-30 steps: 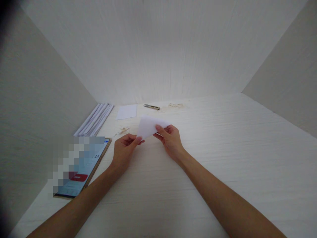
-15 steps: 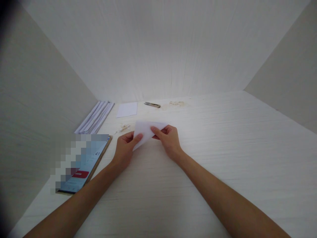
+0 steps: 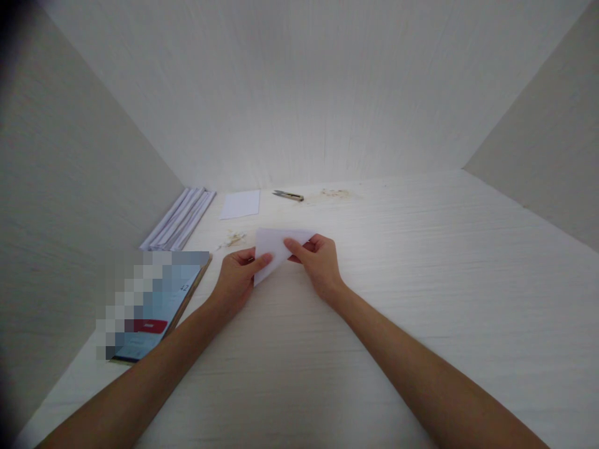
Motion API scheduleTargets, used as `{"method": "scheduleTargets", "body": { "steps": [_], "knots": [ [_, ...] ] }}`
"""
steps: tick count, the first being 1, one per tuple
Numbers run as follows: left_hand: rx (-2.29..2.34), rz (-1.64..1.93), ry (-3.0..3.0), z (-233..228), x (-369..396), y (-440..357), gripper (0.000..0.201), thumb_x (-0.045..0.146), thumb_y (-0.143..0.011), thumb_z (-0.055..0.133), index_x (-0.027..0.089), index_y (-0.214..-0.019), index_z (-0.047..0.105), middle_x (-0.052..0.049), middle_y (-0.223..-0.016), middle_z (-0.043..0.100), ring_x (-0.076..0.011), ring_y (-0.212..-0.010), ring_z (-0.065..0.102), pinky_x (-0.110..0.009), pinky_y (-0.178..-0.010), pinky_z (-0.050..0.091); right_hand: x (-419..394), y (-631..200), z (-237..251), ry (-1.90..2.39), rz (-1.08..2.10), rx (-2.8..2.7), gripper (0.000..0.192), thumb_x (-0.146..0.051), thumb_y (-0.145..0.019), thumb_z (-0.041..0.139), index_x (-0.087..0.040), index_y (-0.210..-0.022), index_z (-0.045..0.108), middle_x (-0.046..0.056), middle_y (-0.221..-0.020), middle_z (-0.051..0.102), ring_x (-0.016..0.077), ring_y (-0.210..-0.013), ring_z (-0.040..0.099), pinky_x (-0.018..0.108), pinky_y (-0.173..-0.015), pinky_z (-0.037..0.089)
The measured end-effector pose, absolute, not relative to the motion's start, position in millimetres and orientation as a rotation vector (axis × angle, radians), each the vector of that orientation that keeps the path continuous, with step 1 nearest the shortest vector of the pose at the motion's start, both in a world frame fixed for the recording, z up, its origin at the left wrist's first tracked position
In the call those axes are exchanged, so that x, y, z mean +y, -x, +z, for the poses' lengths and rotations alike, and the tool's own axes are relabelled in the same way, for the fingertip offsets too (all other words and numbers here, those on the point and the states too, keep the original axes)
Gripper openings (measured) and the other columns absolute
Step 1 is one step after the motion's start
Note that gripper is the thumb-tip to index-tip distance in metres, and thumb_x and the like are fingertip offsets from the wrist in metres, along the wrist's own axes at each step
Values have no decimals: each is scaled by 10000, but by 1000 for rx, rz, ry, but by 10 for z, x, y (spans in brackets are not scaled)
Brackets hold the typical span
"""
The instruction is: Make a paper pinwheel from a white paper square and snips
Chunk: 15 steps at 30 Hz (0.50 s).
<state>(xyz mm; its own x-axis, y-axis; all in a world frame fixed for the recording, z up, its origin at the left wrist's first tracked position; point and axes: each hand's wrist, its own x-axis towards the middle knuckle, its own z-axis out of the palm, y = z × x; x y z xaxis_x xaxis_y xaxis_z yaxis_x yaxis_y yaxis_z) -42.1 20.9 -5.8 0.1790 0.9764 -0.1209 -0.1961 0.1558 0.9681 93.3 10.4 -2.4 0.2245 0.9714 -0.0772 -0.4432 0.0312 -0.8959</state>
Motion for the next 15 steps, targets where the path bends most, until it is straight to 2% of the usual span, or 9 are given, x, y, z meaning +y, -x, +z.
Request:
{"method": "scheduleTargets", "body": {
  "steps": [9,15],
  "knots": [
    [1041,1133,-1044,-104,215,428,174,278,-539,710,146,-643,662,15,-553,593,-112,-536,524,-254,-567,413,101,-959,-10,869,1228,-695,176,-283,-536,721,-166,-650,656,-3,-636,664,112,-622,601,290,-666,519],
    [1047,1176,-1050,-106,222,428,161,276,-544,707,149,-632,662,11,-565,606,-105,-525,520,-252,-563,412,111,-984,9,785,1259,-651,201,-291,-530,724,-186,-692,671,-12,-675,664,99,-642,593,273,-681,508]
  ]
}}
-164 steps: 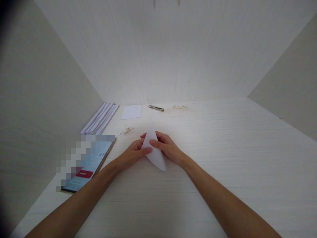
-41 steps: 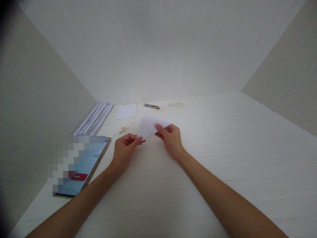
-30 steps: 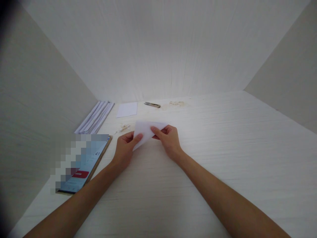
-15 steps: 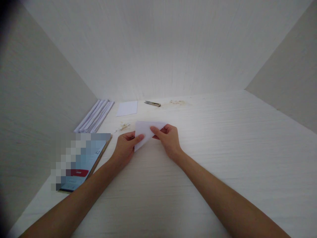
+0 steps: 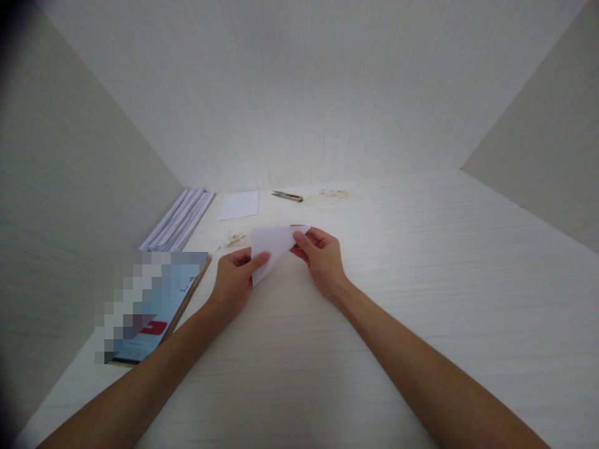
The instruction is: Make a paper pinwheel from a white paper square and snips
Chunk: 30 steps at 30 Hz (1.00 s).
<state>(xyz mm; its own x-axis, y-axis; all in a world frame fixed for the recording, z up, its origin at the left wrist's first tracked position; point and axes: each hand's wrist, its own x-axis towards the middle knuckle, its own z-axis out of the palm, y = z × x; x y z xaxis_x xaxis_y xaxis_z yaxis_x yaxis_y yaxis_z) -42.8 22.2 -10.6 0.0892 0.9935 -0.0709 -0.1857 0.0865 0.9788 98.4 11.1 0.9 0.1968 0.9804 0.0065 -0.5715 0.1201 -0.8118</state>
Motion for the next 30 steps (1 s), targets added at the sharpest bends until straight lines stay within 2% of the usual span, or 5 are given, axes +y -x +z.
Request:
{"method": "scheduleTargets", "body": {
  "steps": [12,23,30],
  "knots": [
    [1074,1166,-1090,-84,205,437,167,274,-528,710,136,-582,634,10,-556,599,-104,-514,518,-249,-540,409,122,-991,-3,812,1212,-612,151,-284,-512,730,-175,-591,661,-3,-654,653,99,-634,578,271,-676,506],
    [1054,1202,-1050,-52,197,408,188,250,-513,726,144,-606,601,19,-584,633,-79,-502,524,-204,-500,391,130,-987,-11,833,1198,-572,157,-280,-502,737,-164,-544,640,-10,-627,634,81,-600,562,230,-630,511],
    [1030,1233,-1039,-47,192,405,258,231,-493,731,141,-675,572,-4,-673,664,-102,-557,580,-222,-541,441,124,-987,1,849,1197,-571,202,-307,-476,749,-159,-532,623,-9,-628,624,88,-605,559,250,-651,517]
  ]
}}
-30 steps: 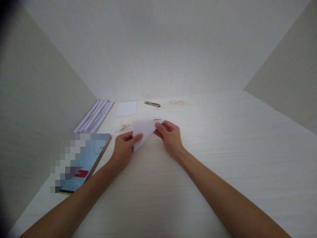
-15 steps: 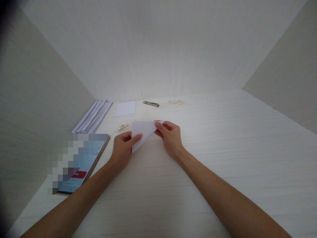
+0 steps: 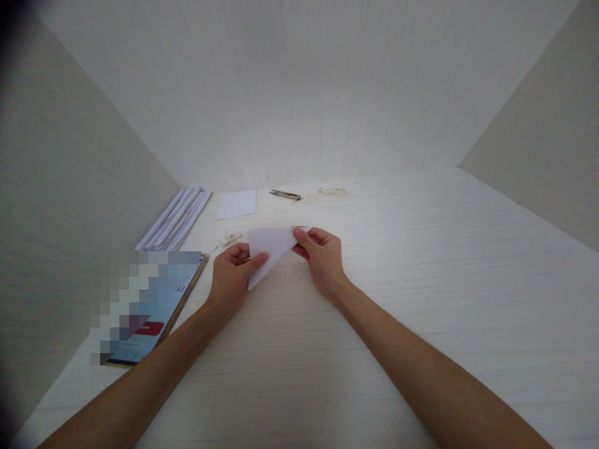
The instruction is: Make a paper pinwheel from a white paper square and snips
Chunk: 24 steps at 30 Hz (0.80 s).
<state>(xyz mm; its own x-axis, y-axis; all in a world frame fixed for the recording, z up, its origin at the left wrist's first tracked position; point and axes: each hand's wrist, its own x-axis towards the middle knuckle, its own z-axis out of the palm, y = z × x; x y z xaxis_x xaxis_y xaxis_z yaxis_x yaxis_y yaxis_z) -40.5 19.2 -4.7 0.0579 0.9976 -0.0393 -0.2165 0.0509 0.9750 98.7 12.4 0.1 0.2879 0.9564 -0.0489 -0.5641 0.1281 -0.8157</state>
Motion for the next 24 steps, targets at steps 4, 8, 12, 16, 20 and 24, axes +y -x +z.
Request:
{"method": "scheduleTargets", "body": {
  "steps": [4,8,12,16,20,24],
  "knots": [
    [995,1235,-1046,-25,187,396,325,235,-470,738,151,-699,524,-20,-717,675,-126,-597,610,-250,-577,467,126,-987,-8,855,1187,-579,192,-306,-500,740,-165,-522,612,-9,-625,617,88,-602,555,249,-652,513],
    [1016,1233,-1055,0,185,392,414,245,-442,750,178,-707,439,-9,-681,673,-132,-565,611,-248,-544,468,127,-989,-7,882,1179,-572,197,-312,-494,738,-168,-527,609,-5,-629,618,97,-601,557,267,-659,511],
    [1029,1213,-1048,13,183,394,479,251,-440,752,199,-773,411,4,-667,670,-144,-545,612,-258,-518,468,125,-986,-1,873,1185,-570,192,-308,-490,741,-167,-538,620,-4,-626,620,99,-605,560,276,-673,512],
    [1035,1210,-1029,20,180,393,502,238,-434,753,198,-806,418,1,-670,668,-147,-542,610,-261,-514,468,119,-985,5,859,1187,-582,179,-302,-495,739,-168,-539,628,-9,-609,618,93,-588,555,268,-653,512],
    [1047,1207,-1028,16,184,395,498,220,-424,756,184,-801,433,-4,-676,665,-139,-549,608,-256,-525,469,110,-986,19,846,1198,-603,187,-303,-498,736,-170,-593,645,-2,-646,638,107,-626,573,285,-682,504],
    [1058,1215,-1023,5,194,400,502,225,-419,758,179,-808,444,-6,-681,662,-143,-564,611,-263,-540,474,108,-988,31,800,1220,-642,197,-333,-543,710,-176,-650,657,23,-717,670,130,-716,596,299,-730,493]
  ]
}}
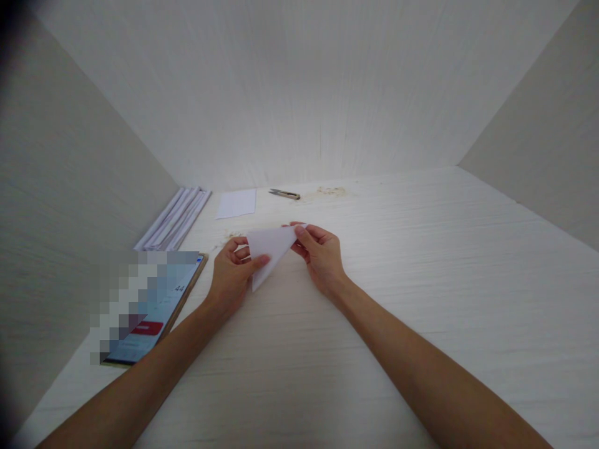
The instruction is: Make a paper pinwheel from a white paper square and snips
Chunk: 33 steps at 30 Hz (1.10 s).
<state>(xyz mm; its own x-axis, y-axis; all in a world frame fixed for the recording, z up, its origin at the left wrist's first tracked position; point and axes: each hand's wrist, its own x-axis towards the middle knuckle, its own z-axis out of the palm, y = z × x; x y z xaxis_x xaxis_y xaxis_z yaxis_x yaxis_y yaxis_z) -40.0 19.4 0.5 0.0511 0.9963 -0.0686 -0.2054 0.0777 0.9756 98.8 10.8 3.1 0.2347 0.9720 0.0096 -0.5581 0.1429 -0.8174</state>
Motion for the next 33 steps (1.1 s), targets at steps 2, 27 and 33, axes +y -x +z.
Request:
{"method": "scheduleTargets", "body": {
  "steps": [2,27,33],
  "knots": [
    [1064,1213,-1026,3,198,401,503,228,-418,758,178,-810,448,-9,-685,662,-146,-570,612,-269,-548,477,110,-990,31,787,1222,-630,187,-333,-558,702,-177,-654,660,26,-740,676,124,-718,596,292,-731,493],
    [1071,1190,-1062,-13,196,401,429,221,-430,752,158,-777,507,-20,-709,667,-145,-586,615,-289,-587,479,128,-995,-5,854,1145,-587,169,-313,-517,730,-177,-579,651,20,-675,673,132,-678,605,303,-699,506],
    [1071,1183,-1059,1,185,385,412,204,-437,748,153,-767,508,-20,-707,666,-138,-588,612,-269,-573,483,134,-1027,7,853,1181,-592,238,-403,-569,689,-172,-607,649,33,-617,665,163,-686,626,314,-669,508]
  ]
}}
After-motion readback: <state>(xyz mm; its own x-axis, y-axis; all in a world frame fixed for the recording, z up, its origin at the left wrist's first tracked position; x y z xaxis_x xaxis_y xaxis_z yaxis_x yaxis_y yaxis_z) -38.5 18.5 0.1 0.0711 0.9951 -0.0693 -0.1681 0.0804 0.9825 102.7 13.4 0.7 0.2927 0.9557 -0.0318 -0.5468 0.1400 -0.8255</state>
